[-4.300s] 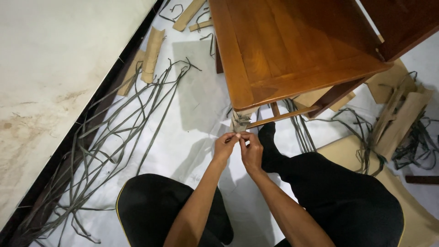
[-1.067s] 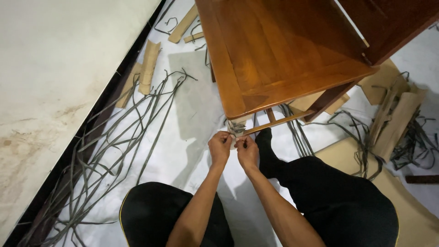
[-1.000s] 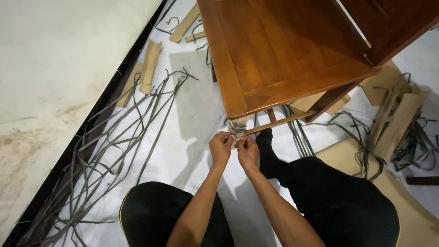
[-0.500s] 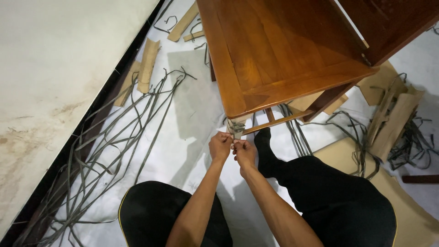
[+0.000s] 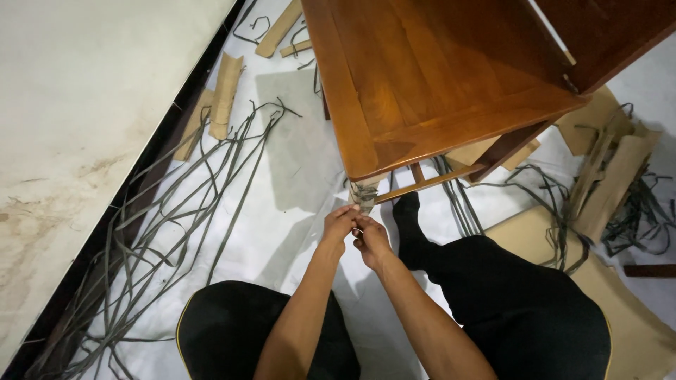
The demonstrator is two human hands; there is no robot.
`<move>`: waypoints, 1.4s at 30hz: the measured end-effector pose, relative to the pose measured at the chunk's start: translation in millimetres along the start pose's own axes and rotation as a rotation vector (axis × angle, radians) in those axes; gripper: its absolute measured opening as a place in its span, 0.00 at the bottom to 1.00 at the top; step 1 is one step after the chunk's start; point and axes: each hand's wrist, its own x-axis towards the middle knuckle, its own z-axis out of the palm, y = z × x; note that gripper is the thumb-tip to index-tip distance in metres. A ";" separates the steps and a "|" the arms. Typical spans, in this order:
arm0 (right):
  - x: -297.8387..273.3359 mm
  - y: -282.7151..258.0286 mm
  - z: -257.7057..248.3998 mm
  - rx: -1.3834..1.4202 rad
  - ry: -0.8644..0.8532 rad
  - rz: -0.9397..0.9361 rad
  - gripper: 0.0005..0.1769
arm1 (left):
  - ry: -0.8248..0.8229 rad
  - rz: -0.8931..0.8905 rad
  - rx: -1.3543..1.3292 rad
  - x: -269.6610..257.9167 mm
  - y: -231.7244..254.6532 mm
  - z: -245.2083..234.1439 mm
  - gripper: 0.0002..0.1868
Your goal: Wrapping the legs of a wooden chair with cardboard and plastic ties for protection.
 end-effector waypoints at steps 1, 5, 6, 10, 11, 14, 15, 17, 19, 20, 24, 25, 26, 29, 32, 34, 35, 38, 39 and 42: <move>-1.2 -1.2 1.7 0.000 0.000 0.004 0.05 | 0.002 -0.003 0.001 0.3 0.3 -2.3 0.13; 3.1 0.9 4.4 0.018 -0.016 0.016 0.05 | 0.012 -0.014 -0.001 0.3 -0.2 -7.7 0.13; 6.6 2.2 3.8 0.026 -0.029 0.018 0.05 | 0.012 -0.017 -0.002 0.1 0.0 -7.3 0.13; 18.8 10.2 2.2 0.049 -0.016 0.022 0.05 | 0.014 -0.023 -0.009 -0.5 2.5 -6.7 0.13; 22.0 13.9 2.9 -0.012 0.030 -0.050 0.03 | 0.015 -0.023 -0.011 -0.2 3.4 -6.4 0.13; 41.8 28.1 -0.4 -0.093 0.112 -0.167 0.04 | 0.020 -0.026 -0.014 -0.4 4.2 -6.2 0.13; 50.2 33.2 -2.5 -0.111 0.149 -0.212 0.05 | 0.023 -0.027 -0.015 -0.6 4.2 -6.0 0.13; 50.3 31.0 -0.6 -0.111 0.193 -0.220 0.05 | 0.025 -0.026 -0.015 1.2 5.2 -5.1 0.13; 49.9 31.0 -0.8 -0.111 0.235 -0.225 0.05 | 0.030 -0.029 -0.014 1.1 4.0 -4.7 0.13; 50.3 30.8 -1.4 -0.123 0.228 -0.244 0.05 | 0.037 -0.030 -0.019 1.2 3.4 -3.9 0.14; 47.3 25.0 1.2 -0.170 0.194 -0.319 0.05 | 0.026 -0.024 -0.002 -5.3 11.3 -3.8 0.14; 45.5 23.4 2.4 -0.170 0.194 -0.320 0.05 | 0.025 -0.024 -0.002 -2.8 9.8 -2.9 0.14; 43.1 22.3 3.2 -0.166 0.196 -0.324 0.06 | 0.035 -0.016 0.019 -1.1 7.8 -2.1 0.13; 36.7 19.1 6.7 -0.153 0.203 -0.335 0.07 | 0.051 0.013 0.064 0.3 4.4 -1.1 0.13; 32.0 18.1 8.8 -0.140 0.207 -0.347 0.08 | 0.069 0.041 0.107 -6.6 9.7 -3.0 0.12; 38.1 21.7 5.9 -0.133 0.208 -0.354 0.09 | 0.080 0.049 0.127 -8.5 9.6 -2.6 0.12; 45.4 25.4 2.5 -0.109 0.202 -0.361 0.08 | 0.102 0.080 0.162 -7.2 6.4 -1.3 0.12; 44.5 22.5 2.2 -0.069 0.187 -0.360 0.07 | 0.138 0.140 0.202 -7.4 4.0 1.8 0.10; 40.3 19.6 3.7 -0.053 0.179 -0.351 0.07 | 0.152 0.169 0.207 -8.3 4.0 2.5 0.10; 29.6 14.7 7.2 -0.075 0.172 -0.367 0.10 | 0.171 0.255 0.140 -32.5 21.3 1.0 0.08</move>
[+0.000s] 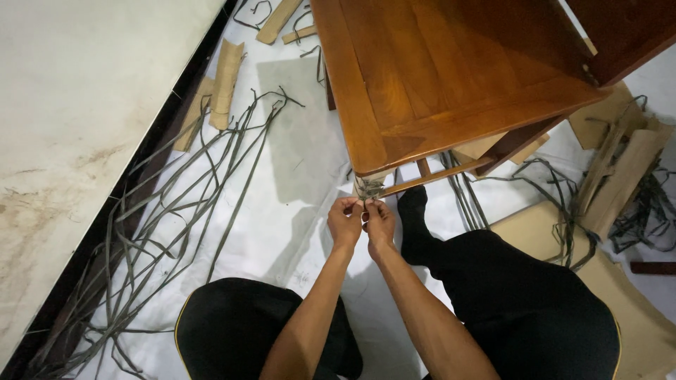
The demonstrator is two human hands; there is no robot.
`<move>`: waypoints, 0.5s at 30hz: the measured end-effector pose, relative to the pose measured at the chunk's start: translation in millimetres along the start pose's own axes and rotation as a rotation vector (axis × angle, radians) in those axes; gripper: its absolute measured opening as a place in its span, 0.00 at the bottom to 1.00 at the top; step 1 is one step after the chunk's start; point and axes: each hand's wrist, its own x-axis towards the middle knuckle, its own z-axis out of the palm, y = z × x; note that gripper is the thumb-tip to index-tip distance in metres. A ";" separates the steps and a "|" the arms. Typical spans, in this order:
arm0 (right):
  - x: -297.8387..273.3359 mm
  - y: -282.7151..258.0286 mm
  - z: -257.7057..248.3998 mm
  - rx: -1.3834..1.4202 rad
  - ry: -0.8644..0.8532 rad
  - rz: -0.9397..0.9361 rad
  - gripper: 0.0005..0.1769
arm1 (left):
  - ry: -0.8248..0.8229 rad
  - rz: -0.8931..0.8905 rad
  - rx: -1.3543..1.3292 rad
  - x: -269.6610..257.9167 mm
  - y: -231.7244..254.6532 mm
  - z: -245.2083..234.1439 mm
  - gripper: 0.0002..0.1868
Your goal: Wrapping the legs of a wooden chair with cardboard and plastic ties for protection.
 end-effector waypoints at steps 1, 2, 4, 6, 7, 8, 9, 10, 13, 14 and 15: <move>-0.3 -1.0 0.2 0.000 0.000 0.001 0.10 | 0.000 -0.001 0.000 -1.8 3.6 -0.2 0.08; -0.7 -1.8 0.6 -0.001 -0.010 0.001 0.10 | -0.013 0.028 -0.038 -3.6 7.0 -0.6 0.07; -1.0 -3.1 1.4 -0.001 -0.020 0.002 0.10 | -0.026 0.056 -0.075 -6.2 9.4 -1.5 0.05; -0.8 -4.5 2.5 -0.001 -0.049 0.000 0.11 | -0.059 0.185 -0.111 -7.9 7.5 -2.3 0.06; -0.4 -5.0 3.0 -0.001 -0.049 0.001 0.11 | -0.058 0.184 -0.111 -11.3 9.7 -6.0 0.06; -0.2 -5.8 2.8 -0.002 -0.062 0.000 0.11 | -0.050 0.226 -0.070 -15.2 12.0 -9.2 0.06; 0.1 -6.6 2.4 -0.002 -0.075 -0.002 0.11 | -0.042 0.267 -0.030 -19.2 14.3 -12.3 0.06; 0.4 -6.8 2.0 -0.003 -0.075 -0.001 0.11 | -0.042 0.267 -0.030 -17.3 11.6 -12.0 0.06; 1.0 -6.7 -0.3 -0.004 -0.100 -0.004 0.12 | -0.023 0.307 -0.003 -11.9 5.0 -10.2 0.07; 1.2 -6.5 -0.8 0.002 -0.101 0.001 0.12 | -0.035 0.290 0.011 -9.7 4.1 -9.5 0.06; 1.3 -6.4 -1.4 0.008 -0.102 0.005 0.12 | -0.047 0.274 0.026 -7.5 3.3 -8.9 0.06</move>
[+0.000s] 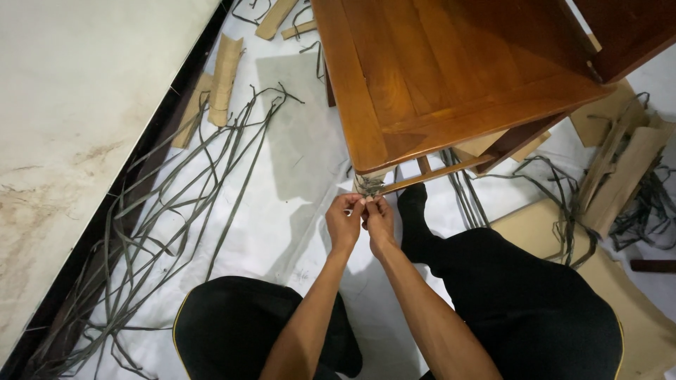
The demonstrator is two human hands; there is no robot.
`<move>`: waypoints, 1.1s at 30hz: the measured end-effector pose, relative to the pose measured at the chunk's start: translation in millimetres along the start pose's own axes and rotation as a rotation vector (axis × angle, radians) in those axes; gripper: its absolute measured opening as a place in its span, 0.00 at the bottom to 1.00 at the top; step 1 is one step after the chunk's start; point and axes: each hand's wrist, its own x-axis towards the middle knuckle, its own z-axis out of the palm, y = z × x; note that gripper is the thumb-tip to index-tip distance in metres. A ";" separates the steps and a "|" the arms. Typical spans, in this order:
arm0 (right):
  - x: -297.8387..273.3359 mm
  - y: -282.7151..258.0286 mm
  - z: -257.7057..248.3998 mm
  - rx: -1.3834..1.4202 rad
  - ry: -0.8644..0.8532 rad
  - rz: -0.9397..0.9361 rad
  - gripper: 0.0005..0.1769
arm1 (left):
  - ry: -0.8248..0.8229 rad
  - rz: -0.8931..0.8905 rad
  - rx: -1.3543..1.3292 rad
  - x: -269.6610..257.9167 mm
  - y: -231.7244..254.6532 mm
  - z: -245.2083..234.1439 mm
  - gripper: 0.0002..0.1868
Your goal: Wrapping the legs of a wooden chair with cardboard and plastic ties for protection.
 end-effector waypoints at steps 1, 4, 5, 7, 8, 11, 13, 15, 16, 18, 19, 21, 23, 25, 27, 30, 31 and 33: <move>0.9 1.3 -0.4 0.000 0.000 -0.001 0.12 | 0.000 0.000 0.000 2.5 -3.7 1.3 0.06; 6.5 9.0 -1.6 -0.027 0.048 -0.036 0.10 | -0.017 -0.021 -0.008 8.0 -14.3 5.7 0.03; 9.5 13.9 -2.4 -0.055 0.077 -0.040 0.09 | -0.013 -0.049 -0.056 8.0 -17.1 7.5 0.03; 18.1 23.2 -5.9 -0.084 0.107 -0.042 0.08 | -0.011 -0.079 -0.104 8.6 -20.2 11.4 0.03; 23.5 27.6 -8.5 -0.104 0.129 -0.060 0.09 | 0.005 -0.070 -0.094 9.2 -20.4 13.3 0.03; 36.6 40.6 -12.0 -0.138 0.169 -0.087 0.09 | 0.033 -0.070 -0.100 13.7 -27.7 16.6 0.03; 41.1 44.1 -13.2 -0.151 0.189 -0.098 0.10 | 0.044 -0.079 -0.116 17.3 -34.0 18.8 0.03; 42.0 42.4 -14.4 -0.169 0.207 -0.106 0.10 | 0.057 -0.114 -0.068 20.7 -39.6 21.3 0.04; 41.3 39.5 -14.8 -0.169 0.209 -0.106 0.10 | 0.055 -0.115 -0.069 21.6 -41.3 22.6 0.04; 39.5 34.4 -14.7 -0.163 0.225 -0.108 0.10 | 0.059 -0.144 -0.072 23.6 -45.2 24.4 0.04; 34.8 29.7 -12.2 -0.162 0.225 -0.108 0.10 | 0.059 -0.143 -0.072 23.2 -44.0 24.5 0.04; 24.4 20.5 -7.8 -0.097 0.242 -0.069 0.11 | 0.069 -0.158 -0.080 21.3 -41.7 24.6 0.04; 20.8 15.0 -7.7 -0.061 0.241 -0.025 0.10 | 0.069 -0.168 -0.087 18.6 -34.5 20.3 0.04; 21.6 15.6 -12.9 -0.023 0.237 0.017 0.09 | 0.072 -0.175 -0.095 14.5 -29.1 19.1 0.04; 26.3 22.5 -23.4 0.040 0.291 0.171 0.02 | 0.042 -0.251 -0.128 8.4 -25.7 20.6 0.12; 14.5 21.5 -30.1 0.075 0.301 0.227 0.02 | 0.030 -0.299 -0.152 -11.9 -46.9 24.8 0.17; 7.6 18.6 -31.7 0.082 0.303 0.220 0.02 | 0.025 -0.291 -0.154 -24.5 -62.3 26.2 0.17; -7.4 12.1 -35.8 0.135 0.275 0.257 0.05 | -0.021 -0.351 0.032 -49.8 -92.4 28.8 0.13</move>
